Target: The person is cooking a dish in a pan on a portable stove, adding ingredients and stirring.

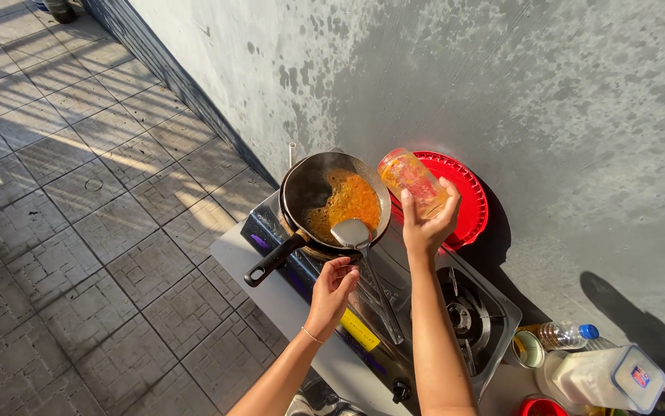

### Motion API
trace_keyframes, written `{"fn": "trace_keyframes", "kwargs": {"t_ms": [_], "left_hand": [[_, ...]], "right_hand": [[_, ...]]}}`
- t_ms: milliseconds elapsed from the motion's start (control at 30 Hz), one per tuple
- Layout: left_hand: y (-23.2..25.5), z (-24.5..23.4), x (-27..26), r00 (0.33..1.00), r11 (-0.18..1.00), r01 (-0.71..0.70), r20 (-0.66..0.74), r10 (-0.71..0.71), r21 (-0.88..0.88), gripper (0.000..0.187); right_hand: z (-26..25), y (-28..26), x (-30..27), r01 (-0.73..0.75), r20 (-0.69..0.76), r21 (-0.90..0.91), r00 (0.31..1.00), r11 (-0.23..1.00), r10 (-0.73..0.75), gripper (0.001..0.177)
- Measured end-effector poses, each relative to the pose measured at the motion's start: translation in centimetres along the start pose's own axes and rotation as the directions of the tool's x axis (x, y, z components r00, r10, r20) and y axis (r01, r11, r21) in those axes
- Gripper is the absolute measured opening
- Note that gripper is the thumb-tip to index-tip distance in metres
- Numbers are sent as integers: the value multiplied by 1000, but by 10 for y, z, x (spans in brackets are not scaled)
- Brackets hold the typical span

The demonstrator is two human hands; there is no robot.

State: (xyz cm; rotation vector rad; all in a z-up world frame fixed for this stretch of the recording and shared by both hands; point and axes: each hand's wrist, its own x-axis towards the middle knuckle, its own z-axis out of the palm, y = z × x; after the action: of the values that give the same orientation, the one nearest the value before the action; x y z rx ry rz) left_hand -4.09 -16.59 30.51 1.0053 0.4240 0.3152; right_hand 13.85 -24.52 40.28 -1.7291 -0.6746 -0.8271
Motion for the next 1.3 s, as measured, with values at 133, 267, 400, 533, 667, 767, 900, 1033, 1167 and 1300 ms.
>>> {"fn": "trace_keyframes", "kwargs": {"t_ms": [133,267,400,533,667,767,900,1033,1167,1300], "left_hand": [[5,-11,0,998,1000,9,-62,-9,0,38],[18,-25,3,991,999,6,-132,-1,36,37],[16,-33,5,988,999,-14,-155,19,32,37],[21,-28,4,987,1000,-2,-163,6,29,37],[22,-27,13,987,999,-2,-161,7,34,36],[18,-34,7,986,1000,12,-164,-9,17,36],[21,-22,17,989,999,-19,-146,15,-28,36],[17,-24,20,991,1000,-25,-133,24,-7,36],[13,-25,14,992,1000,-7,-129,5,-14,37],[14,-19,1,995,1000,-15,-98,13,-18,37]], "right_hand": [[44,55,-33,271,320,-366,935,890,-153,61],[62,82,-42,187,393,-364,919,912,-31,58],[48,48,-13,232,267,-260,950,937,-161,56],[51,59,-26,224,182,-236,966,945,-184,55],[60,92,-37,120,304,-330,952,936,-15,56],[46,62,-35,31,173,-259,985,965,15,54],[52,80,-40,134,308,-256,950,957,-51,57],[58,82,-31,108,228,-291,973,951,-40,53],[46,70,-42,-100,180,-74,977,992,112,56],[61,90,-56,85,303,-413,952,907,49,55]]}}
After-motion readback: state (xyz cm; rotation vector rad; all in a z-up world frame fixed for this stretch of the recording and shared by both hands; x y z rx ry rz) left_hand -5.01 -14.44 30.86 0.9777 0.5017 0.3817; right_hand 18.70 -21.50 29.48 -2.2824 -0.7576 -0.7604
